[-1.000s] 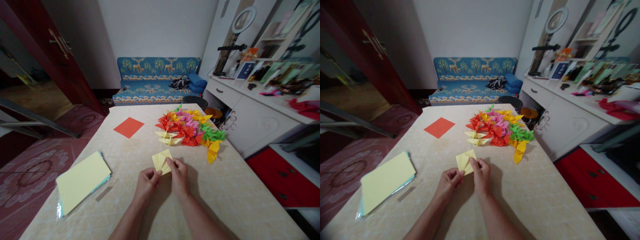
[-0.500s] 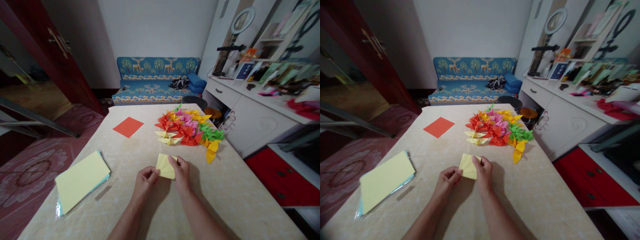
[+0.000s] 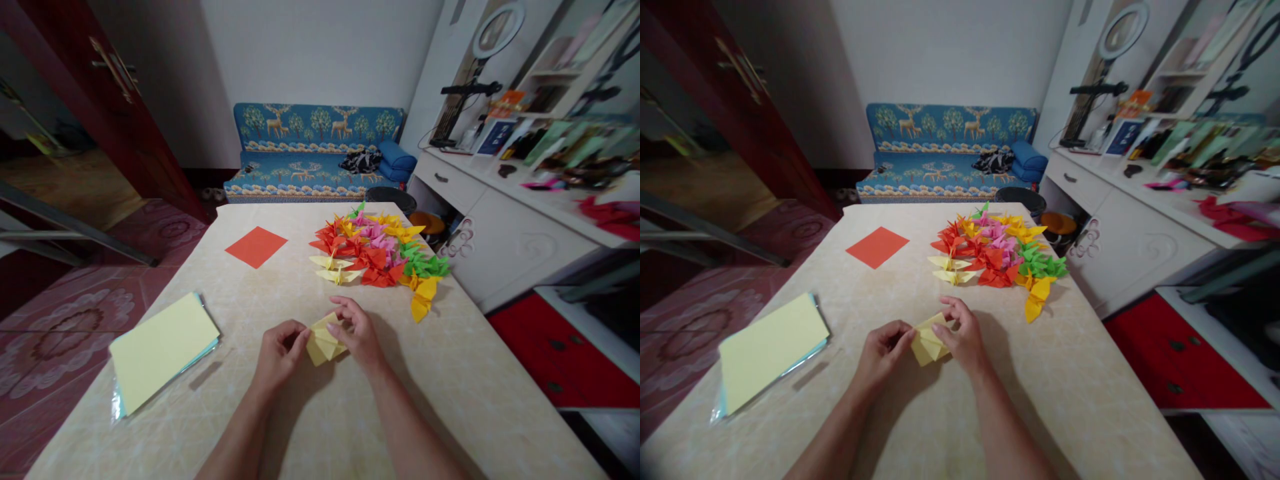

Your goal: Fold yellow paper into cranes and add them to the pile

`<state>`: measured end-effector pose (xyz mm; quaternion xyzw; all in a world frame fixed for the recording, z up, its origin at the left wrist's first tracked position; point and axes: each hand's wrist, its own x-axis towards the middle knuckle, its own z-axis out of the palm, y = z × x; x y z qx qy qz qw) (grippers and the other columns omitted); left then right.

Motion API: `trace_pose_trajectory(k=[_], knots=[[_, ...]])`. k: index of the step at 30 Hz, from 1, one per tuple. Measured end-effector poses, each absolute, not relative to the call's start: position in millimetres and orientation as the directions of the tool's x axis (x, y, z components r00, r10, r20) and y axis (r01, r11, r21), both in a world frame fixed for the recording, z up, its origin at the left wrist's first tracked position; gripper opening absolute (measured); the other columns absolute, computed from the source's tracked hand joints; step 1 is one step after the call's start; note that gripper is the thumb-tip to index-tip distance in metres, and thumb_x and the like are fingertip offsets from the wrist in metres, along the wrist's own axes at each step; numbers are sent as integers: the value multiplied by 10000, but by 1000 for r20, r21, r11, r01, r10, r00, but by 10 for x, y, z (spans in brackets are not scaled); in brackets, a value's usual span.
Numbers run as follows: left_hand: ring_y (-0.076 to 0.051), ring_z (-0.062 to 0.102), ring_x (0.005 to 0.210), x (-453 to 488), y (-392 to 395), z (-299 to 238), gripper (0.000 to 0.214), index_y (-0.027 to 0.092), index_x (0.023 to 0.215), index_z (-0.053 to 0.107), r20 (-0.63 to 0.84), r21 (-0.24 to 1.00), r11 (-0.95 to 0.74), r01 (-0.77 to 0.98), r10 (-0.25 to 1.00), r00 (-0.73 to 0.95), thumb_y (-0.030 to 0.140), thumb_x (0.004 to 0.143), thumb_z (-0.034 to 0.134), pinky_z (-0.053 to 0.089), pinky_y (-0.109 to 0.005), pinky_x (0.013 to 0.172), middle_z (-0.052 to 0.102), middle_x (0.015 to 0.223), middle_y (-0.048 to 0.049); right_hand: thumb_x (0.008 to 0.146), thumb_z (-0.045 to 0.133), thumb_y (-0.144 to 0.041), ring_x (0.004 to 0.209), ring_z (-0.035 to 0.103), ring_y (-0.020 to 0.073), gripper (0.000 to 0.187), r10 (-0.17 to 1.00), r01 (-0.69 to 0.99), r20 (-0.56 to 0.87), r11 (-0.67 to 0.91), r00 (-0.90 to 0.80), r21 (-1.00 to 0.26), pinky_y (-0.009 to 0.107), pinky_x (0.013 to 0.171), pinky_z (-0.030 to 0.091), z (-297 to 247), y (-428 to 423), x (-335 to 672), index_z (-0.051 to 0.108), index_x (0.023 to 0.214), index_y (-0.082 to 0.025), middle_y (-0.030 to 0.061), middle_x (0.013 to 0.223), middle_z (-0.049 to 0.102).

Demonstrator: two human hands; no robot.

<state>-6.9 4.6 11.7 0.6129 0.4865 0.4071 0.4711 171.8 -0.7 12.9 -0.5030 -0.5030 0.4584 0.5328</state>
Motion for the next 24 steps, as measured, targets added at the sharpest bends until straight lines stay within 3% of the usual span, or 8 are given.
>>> trace_pose_trajectory(k=[5, 11, 15, 20, 24], knots=[[-127, 472, 559, -9, 15, 173, 271, 131, 659, 662, 82, 941, -174, 291, 950, 301, 350, 803, 589, 333, -215, 522, 572, 587, -27, 696, 616, -143, 605, 552, 119, 540, 997, 120, 41, 48, -59, -992, 211, 552, 431, 185, -74, 1693, 542, 1226, -213, -20, 754, 640], [-116, 445, 531, -39, 10, 156, 293, 133, 622, 648, 68, 949, -146, 278, 959, 273, 358, 802, 591, 306, -211, 499, 539, 555, -12, 678, 589, -137, 538, 530, 101, 588, 996, 61, -37, -32, -84, -998, 184, 484, 396, 187, -54, 1732, 509, 1256, -208, -44, 694, 621], [-126, 475, 559, -92, 37, 139, 275, 133, 643, 671, 20, 979, -58, 197, 982, 190, 378, 765, 638, 331, -212, 518, 581, 585, -16, 657, 598, -136, 521, 505, 89, 596, 1000, 60, -8, -7, -11, -998, 180, 501, 380, 159, 13, 1836, 533, 1248, -173, -68, 625, 584], [-108, 455, 536, -121, 92, 77, 294, 147, 590, 632, 4, 997, 1, 72, 998, -69, 398, 738, 670, 327, -204, 517, 553, 545, 13, 675, 593, -183, 536, 508, 108, 408, 975, -74, -4, 13, 221, -997, 207, 537, 388, 85, 73, 1847, 602, 1080, -135, -53, 578, 570], [-82, 390, 504, -122, 124, 19, 299, 151, 580, 589, -63, 993, 42, -113, 979, -192, 396, 714, 695, 278, -195, 493, 486, 514, 37, 622, 688, -221, 751, 606, 164, 416, 993, -243, -18, 12, 121, -970, 233, 641, 455, 84, 34, 1705, 606, 1026, -165, 27, 824, 663]])
